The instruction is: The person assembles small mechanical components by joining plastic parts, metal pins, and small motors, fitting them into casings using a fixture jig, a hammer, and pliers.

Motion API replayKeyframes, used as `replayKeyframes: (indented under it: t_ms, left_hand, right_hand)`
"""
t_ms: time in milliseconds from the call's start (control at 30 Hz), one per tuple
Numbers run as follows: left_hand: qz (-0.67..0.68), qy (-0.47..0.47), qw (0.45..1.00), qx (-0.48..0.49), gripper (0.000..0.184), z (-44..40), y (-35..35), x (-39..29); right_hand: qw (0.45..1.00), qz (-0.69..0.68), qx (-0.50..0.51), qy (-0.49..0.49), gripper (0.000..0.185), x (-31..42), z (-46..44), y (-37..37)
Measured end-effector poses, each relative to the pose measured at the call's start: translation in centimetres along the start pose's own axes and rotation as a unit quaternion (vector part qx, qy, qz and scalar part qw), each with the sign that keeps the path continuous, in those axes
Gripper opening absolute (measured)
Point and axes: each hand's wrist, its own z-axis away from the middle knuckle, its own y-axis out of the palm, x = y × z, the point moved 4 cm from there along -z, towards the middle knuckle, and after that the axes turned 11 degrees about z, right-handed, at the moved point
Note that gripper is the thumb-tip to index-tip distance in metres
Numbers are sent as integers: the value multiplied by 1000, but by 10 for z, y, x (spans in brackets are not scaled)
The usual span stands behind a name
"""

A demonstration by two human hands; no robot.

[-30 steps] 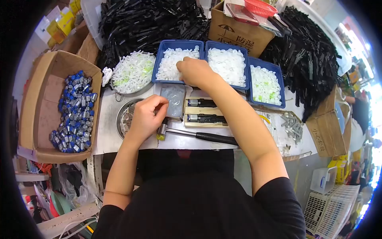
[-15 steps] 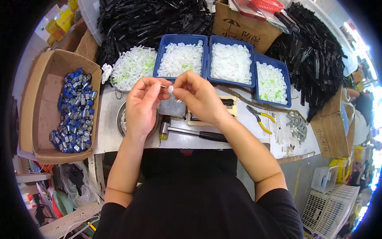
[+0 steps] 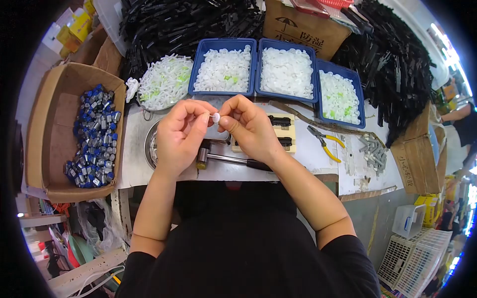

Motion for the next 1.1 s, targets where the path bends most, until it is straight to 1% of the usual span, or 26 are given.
replayKeyframes:
  t_ms: [33,167,233,267,333,367,433,467,500,533,567,600,633,667,700,733,767,800,833,867,900,933,967,1000,1033,1100]
  left_hand:
    - [-59,6,998,4,2,0,1,-1]
    - [-2,-3,1000,-1,2,-1,1,2]
    - [-87,3,996,17,3,0,3,2]
    - [-85,3,996,16,3,0,3,3]
    - [25,-100,994,-33,3,-1,-1,13]
    - [125,-158,978,-60,4,-3,1,15]
    - [175,-172,969,-31,5,-12,3,22]
    - [219,-193,955,-47,7,-14,5,24]
    - [219,-196,955,-48,7,-18,6,25]
    - [242,-215,946,-28,7,-21,9,27]
    - [265,-234,935,-8,7,-23,12,29]
    - [238,-229,944,7,8,-23,16,28]
    - [241,-231,942,8,8,-23,17,28]
    - [159,-218,962,33,7,-25,18,26]
    - [74,-201,975,59,7,-27,19,25]
    - [-141,-118,977,112,8,-30,15,26]
    - [-286,6,952,108,10,-34,12,22]
    - [-419,131,893,100,14,-40,17,27]
    - [-477,115,864,111,13,-45,15,31]
    - [-477,113,864,111,13,-49,13,33]
    - [-511,106,841,143,7,-51,14,39]
    - [-543,99,815,174,4,-51,15,43]
    - [-545,99,814,175,4,-52,16,43]
    - [-548,103,807,196,4,-52,19,45]
    - [-548,106,800,220,5,-31,37,38]
    - [-550,109,798,223,6,-29,37,36]
  right_hand:
    - [1000,-14,-4,7,6,-1,0,0]
    - [999,-33,-9,17,6,-2,2,-1]
    - [998,-47,-26,25,8,-4,3,-2]
    - [998,-45,-25,26,8,-2,2,-3]
    - [991,124,-38,12,12,5,-1,-11]
    - [987,150,-59,18,12,12,-4,-16]
    - [955,292,-14,-54,7,27,-13,-22]
    - [954,295,-15,-50,5,32,-16,-23]
    - [937,347,3,-47,5,36,-19,-24]
    - [916,398,21,-43,4,39,-21,-28]
    - [910,408,38,-59,5,42,-22,-31]
    - [910,410,38,-56,5,44,-21,-31]
    - [896,438,54,-55,5,45,-20,-30]
    - [881,465,69,-54,5,46,-18,-29]
    - [867,488,45,-95,5,38,-16,-30]
    - [843,531,22,-81,5,32,-12,-32]
    - [818,572,-2,-67,5,27,-9,-34]
    - [808,585,-24,-64,5,14,-6,-46]
    - [800,597,-19,-52,5,7,-3,-46]
    - [792,609,-14,-41,5,2,-1,-45]
    - [796,603,-27,-51,7,-1,1,-44]
    - [798,601,-26,-49,7,-3,2,-43]
    - [791,609,-32,-49,7,-4,2,-43]
    - [784,618,-38,-49,7,-5,2,-43]
    - [784,618,-41,-47,7,3,27,-41]
    - [778,624,-44,-55,7,2,28,-40]
